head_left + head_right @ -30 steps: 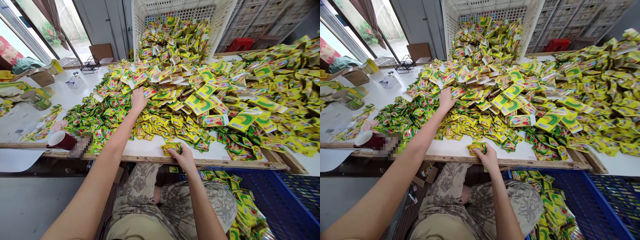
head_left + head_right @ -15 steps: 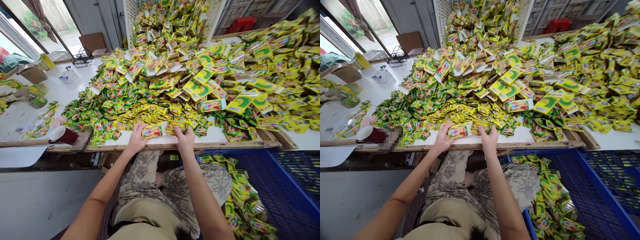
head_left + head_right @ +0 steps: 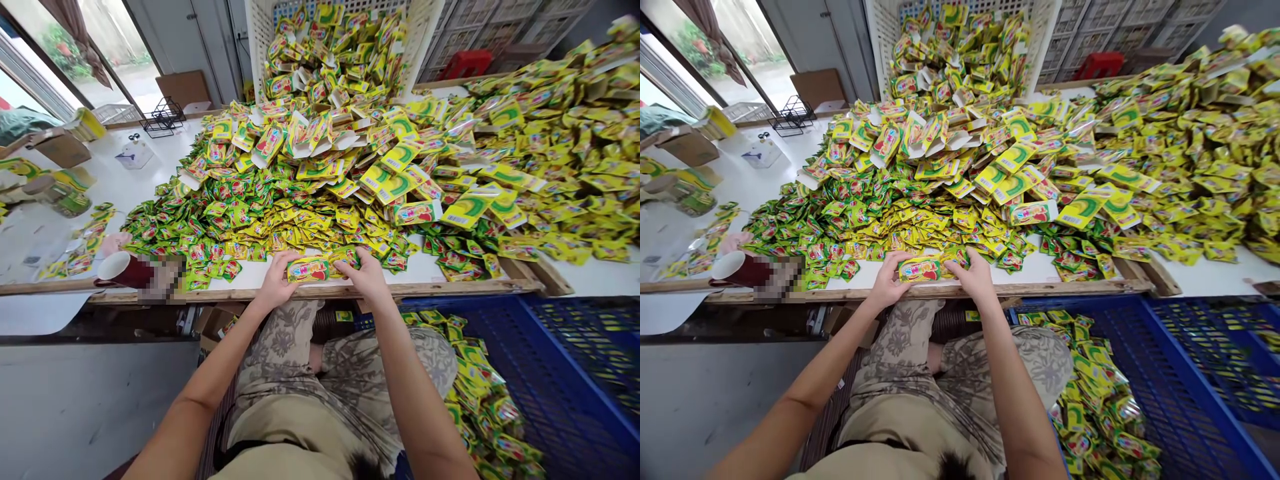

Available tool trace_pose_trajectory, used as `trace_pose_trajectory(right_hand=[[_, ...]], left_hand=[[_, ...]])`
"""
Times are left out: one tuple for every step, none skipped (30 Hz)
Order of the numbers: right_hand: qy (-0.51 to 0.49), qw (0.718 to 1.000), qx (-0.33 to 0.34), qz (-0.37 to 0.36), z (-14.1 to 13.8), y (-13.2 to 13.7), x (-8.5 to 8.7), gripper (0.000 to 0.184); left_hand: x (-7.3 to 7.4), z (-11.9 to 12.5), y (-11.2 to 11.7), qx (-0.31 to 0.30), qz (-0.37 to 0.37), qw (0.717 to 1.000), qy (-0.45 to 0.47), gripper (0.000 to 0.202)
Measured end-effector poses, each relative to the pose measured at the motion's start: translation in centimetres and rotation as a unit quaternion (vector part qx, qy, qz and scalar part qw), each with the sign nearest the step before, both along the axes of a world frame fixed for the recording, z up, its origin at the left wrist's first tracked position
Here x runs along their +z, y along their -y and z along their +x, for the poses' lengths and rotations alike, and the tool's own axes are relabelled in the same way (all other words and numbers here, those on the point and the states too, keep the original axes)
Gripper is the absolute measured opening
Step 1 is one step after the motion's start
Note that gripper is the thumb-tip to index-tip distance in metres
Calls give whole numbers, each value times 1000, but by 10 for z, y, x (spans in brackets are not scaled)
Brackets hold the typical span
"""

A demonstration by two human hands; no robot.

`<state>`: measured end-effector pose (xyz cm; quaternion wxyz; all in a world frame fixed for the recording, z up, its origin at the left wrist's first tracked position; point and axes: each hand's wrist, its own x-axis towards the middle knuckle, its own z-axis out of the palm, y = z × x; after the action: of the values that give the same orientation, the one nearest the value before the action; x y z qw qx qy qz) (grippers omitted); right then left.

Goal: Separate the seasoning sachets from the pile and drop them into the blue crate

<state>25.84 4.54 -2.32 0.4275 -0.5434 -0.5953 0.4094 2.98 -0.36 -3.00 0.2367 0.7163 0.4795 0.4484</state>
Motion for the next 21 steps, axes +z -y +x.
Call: trace_pose_trajectory(right_hand=[[-10, 1000, -11, -1, -2, 0, 0, 35], [-23, 999, -23, -4, -6, 0, 0, 35], [-39, 999, -37, -7, -11, 2, 0, 35], [-61, 997, -53, -8, -16, 4, -1, 36], [-82, 994, -69, -8, -21, 6, -2, 36], [-96, 992, -82, -4, -26, 8, -3, 35], [-101, 991, -89, 6, -30, 10, -4, 34], [-98, 991, -88, 17, -33, 11, -4, 33], [-93, 992, -78, 26, -34, 12, -5, 31], [-88, 994, -61, 28, -34, 12, -6, 30], [-83, 995, -42, 24, -33, 11, -7, 29], [-82, 996, -22, 12, -30, 9, -7, 29], [-82, 997, -5, -5, -26, 8, -8, 30], [-83, 996, 9, -23, -21, 6, -8, 31], [-83, 995, 22, -41, -17, 4, -8, 31], [-83, 994, 38, -58, -12, 3, -8, 32], [-82, 992, 57, -74, -9, 2, -7, 33], [-79, 990, 80, -88, -6, 1, -5, 34], [-74, 987, 103, -99, -3, 0, -4, 34], [-68, 984, 127, -107, -2, -1, -2, 35], [-60, 980, 152, -113, -1, -1, 0, 35]], left_hand=[[-1, 0, -1, -2, 3, 1000, 12, 46], [-2, 1, -2, -4, 7, 1000, 25, 47], [-4, 2, -3, -4, 10, 999, 42, 47], [-6, 4, -3, -3, 8, 998, 61, 48], [-9, 7, -4, -2, 1, 997, 81, 50], [-11, 9, -5, 0, -11, 995, 102, 52], [-14, 12, -5, 2, -27, 992, 121, 54], [-16, 14, -6, 4, -43, 989, 140, 56], [-17, 16, -6, 4, -58, 986, 158, 58], [-18, 17, -7, 3, -68, 982, 175, 60], [-18, 17, -7, 0, -73, 979, 189, 61], [-18, 17, -8, -5, -72, 977, 201, 60], [-17, 17, -8, -9, -68, 976, 208, 58], [-17, 16, -9, -12, -63, 976, 210, 55], [-16, 15, -9, -13, -58, 976, 208, 52], [-15, 14, -9, -13, -57, 978, 203, 50], [-14, 14, -9, -12, -58, 979, 196, 49], [-13, 13, -8, -11, -60, 980, 188, 50], [-12, 12, -8, -14, -62, 981, 181, 51], [-12, 11, -7, -17, -63, 982, 175, 53], [-11, 10, -7, -22, -65, 983, 169, 56]])
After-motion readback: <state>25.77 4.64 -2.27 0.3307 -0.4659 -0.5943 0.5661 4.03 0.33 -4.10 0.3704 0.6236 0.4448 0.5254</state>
